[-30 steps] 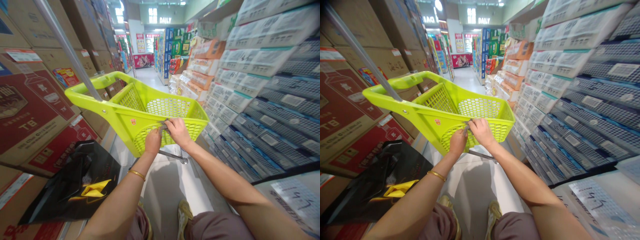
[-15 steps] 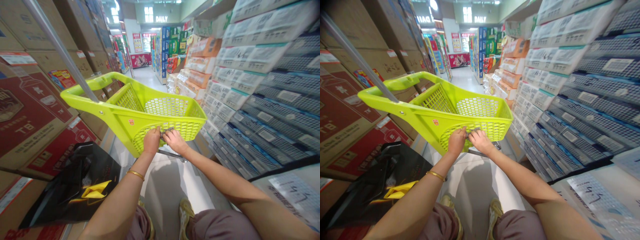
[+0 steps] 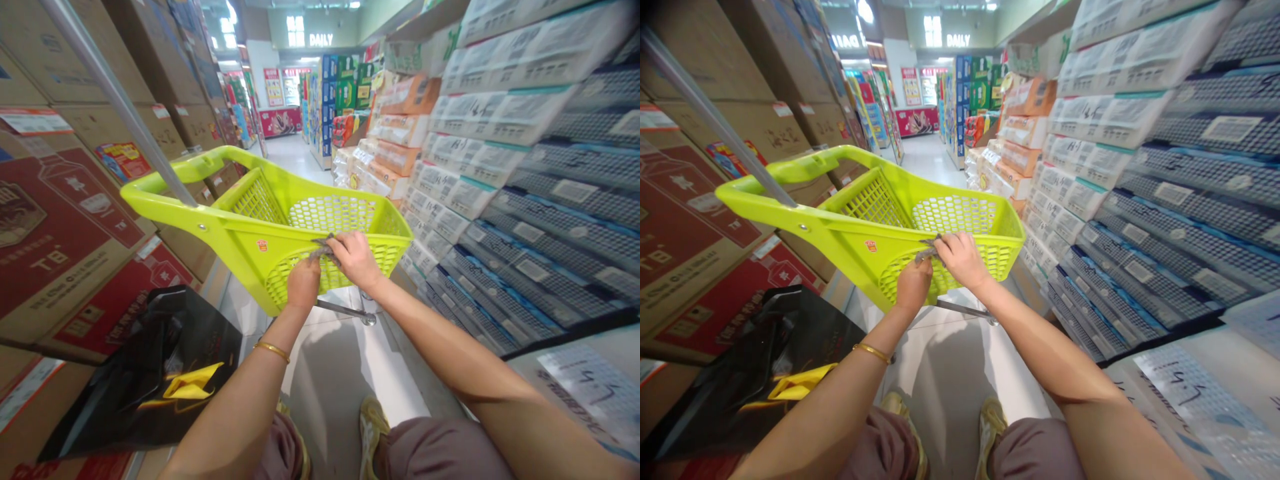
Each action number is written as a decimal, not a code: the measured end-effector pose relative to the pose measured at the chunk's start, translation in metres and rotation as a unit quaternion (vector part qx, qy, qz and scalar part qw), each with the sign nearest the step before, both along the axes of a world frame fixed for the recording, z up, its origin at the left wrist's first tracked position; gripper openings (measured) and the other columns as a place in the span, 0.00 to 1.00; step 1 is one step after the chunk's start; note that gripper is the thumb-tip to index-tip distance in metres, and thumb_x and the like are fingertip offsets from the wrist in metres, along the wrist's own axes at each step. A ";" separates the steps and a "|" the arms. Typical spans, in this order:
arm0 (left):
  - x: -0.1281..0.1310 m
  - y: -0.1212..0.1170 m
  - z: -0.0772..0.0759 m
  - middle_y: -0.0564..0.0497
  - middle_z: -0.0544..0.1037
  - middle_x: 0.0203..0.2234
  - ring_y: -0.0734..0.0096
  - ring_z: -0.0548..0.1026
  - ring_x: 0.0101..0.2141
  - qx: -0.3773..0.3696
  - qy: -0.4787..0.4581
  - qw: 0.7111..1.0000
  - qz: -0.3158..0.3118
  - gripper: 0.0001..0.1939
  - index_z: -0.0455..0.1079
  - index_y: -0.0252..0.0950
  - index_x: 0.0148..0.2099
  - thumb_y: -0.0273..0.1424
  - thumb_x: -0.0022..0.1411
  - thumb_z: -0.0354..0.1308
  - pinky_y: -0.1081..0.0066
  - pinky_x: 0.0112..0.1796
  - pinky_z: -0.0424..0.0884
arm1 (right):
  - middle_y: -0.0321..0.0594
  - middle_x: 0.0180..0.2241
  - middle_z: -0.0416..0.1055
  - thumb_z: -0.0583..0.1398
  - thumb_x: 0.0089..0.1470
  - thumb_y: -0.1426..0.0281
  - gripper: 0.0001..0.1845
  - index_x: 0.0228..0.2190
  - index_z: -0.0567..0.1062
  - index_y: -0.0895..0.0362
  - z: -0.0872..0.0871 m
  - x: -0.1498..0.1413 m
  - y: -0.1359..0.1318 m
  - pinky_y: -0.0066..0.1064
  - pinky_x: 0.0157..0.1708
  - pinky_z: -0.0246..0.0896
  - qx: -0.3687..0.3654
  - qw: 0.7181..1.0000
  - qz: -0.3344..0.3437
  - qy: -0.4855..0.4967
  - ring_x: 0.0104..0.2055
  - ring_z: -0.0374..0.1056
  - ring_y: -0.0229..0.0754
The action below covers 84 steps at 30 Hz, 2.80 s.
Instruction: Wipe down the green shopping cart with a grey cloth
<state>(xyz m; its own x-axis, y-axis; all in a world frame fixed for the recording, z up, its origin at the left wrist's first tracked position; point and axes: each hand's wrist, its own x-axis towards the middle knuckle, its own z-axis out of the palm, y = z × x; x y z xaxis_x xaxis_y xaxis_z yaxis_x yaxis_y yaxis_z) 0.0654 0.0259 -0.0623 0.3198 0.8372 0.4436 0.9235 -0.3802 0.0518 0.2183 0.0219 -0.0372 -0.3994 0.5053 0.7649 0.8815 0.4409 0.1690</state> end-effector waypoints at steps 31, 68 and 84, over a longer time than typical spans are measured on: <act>0.011 -0.010 -0.021 0.40 0.76 0.36 0.64 0.75 0.38 -0.048 0.028 0.998 -0.024 0.16 0.65 0.29 0.49 0.30 0.67 0.41 0.68 0.39 0.68 | 0.47 0.39 0.67 0.53 0.58 0.66 0.15 0.44 0.72 0.59 0.008 0.007 -0.014 0.36 0.42 0.54 -0.004 0.998 0.001 0.065 0.42 0.56 0.45; 0.013 -0.007 -0.016 0.40 0.77 0.34 0.64 0.75 0.37 -0.115 0.001 0.993 0.020 0.18 0.72 0.30 0.39 0.33 0.66 0.42 0.69 0.39 0.68 | 0.46 0.41 0.67 0.50 0.60 0.71 0.15 0.45 0.71 0.56 -0.053 0.008 -0.005 0.37 0.40 0.52 -0.054 0.998 -0.004 -0.040 0.41 0.55 0.45; 0.012 -0.005 -0.019 0.42 0.76 0.35 0.67 0.74 0.38 -0.097 -0.019 0.995 0.002 0.19 0.67 0.31 0.45 0.33 0.69 0.36 0.71 0.40 0.66 | 0.45 0.38 0.68 0.48 0.61 0.71 0.14 0.41 0.72 0.57 -0.090 0.014 -0.017 0.35 0.36 0.49 -0.140 0.981 0.021 -0.132 0.38 0.55 0.43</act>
